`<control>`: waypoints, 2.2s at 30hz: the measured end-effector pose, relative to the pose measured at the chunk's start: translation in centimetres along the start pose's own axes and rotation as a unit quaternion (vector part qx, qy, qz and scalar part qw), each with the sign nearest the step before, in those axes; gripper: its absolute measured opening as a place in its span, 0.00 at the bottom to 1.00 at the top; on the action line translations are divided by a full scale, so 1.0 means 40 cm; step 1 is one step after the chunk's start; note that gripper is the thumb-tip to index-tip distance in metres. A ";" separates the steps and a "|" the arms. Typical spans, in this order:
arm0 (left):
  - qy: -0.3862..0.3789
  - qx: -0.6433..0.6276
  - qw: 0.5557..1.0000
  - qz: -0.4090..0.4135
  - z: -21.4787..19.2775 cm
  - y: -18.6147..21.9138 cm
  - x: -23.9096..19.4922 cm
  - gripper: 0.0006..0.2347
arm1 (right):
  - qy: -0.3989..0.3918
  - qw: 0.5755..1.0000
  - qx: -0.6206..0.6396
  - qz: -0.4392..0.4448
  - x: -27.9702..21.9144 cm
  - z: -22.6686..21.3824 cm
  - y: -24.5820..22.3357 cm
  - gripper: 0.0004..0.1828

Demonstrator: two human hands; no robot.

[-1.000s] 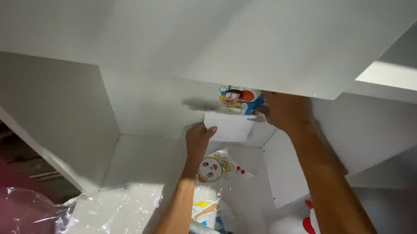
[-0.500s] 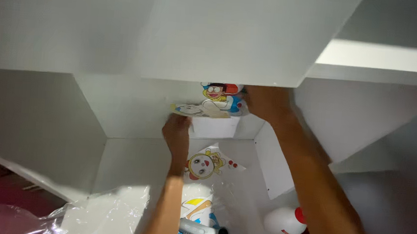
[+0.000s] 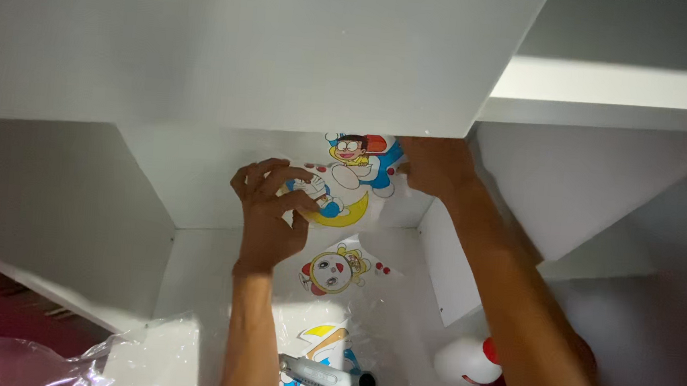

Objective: The person applies a Doraemon sticker to the inside of a white cabinet shelf, smoothing it with their hands. They then use a utility knife to trim the excess backing paper around the sticker's edges.

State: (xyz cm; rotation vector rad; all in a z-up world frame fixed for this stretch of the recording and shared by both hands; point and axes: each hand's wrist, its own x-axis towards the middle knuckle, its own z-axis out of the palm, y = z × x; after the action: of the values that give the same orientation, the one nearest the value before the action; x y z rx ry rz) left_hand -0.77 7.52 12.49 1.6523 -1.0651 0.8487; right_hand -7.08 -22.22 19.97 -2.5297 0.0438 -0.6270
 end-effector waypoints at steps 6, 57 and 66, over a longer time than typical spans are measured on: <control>-0.090 0.037 0.993 -0.059 -0.042 0.036 0.010 0.12 | -0.001 0.999 -0.040 -0.015 -0.001 0.005 -0.001 0.25; -0.065 -0.098 0.991 -0.055 -0.057 -0.001 0.005 0.11 | 0.041 0.897 -0.419 -0.137 0.021 0.052 0.018 0.23; -0.052 -0.048 0.997 -0.035 -0.047 -0.004 0.007 0.12 | -0.012 0.931 -0.327 -0.162 0.010 0.010 -0.047 0.19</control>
State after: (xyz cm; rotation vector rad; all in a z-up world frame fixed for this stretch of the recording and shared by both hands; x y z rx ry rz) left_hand -0.62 9.25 13.23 1.6577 -1.0952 0.6630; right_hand -6.72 -20.47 20.80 -3.2305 -0.2156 -0.8115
